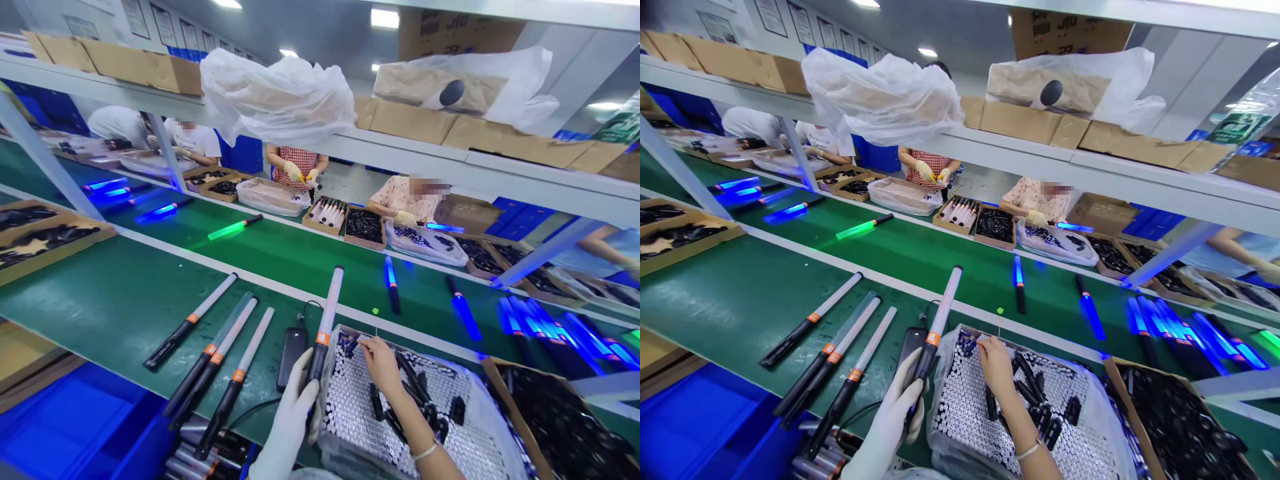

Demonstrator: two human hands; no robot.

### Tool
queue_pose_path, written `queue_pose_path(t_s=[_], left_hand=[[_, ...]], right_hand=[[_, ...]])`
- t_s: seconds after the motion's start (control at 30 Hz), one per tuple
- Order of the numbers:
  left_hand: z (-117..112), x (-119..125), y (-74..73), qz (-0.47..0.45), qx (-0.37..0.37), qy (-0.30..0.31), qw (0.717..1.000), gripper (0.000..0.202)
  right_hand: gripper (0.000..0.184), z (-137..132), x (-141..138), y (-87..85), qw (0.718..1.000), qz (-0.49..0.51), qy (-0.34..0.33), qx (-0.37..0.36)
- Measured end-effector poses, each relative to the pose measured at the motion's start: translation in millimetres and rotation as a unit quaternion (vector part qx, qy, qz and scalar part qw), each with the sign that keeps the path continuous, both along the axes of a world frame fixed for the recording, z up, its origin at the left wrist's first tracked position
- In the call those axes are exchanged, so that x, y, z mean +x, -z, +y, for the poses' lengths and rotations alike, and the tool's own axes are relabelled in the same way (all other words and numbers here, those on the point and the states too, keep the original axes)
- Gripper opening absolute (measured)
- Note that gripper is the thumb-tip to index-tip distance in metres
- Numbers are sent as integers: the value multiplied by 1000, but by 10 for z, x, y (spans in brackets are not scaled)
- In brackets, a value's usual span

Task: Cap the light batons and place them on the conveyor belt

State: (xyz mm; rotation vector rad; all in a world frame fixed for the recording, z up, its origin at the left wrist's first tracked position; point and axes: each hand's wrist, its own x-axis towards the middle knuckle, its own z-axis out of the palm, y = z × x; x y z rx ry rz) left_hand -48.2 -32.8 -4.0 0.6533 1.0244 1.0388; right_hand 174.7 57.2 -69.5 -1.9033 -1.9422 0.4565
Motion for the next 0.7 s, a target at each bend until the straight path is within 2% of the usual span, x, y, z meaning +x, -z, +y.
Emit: queue_pose_path(t_s=[0.17, 0.33, 0.4, 0.5, 0.6, 0.7], left_hand=[[-13, -35, 28, -7, -9, -19, 1000, 68], [14, -93, 172, -44, -3, -20, 999, 91], [23, -92, 149, -39, -23, -8, 999, 95], [36, -53, 24, -14, -45, 1, 999, 88], [60, 13, -74, 51, -69, -5, 996, 83], [98, 62, -51, 95, -84, -31, 991, 84]], right_hand=[[28, 280, -12, 70, 994, -61, -72, -56], [14, 344, -26, 40, 985, -88, -114, -91], [15, 360, -44, 30, 986, -82, -117, -90], [18, 377, -73, -5, 990, -52, -107, -74], [24, 318, -79, -132, 995, 7, -85, -53], [30, 116, -105, -393, 994, 83, -55, -36]])
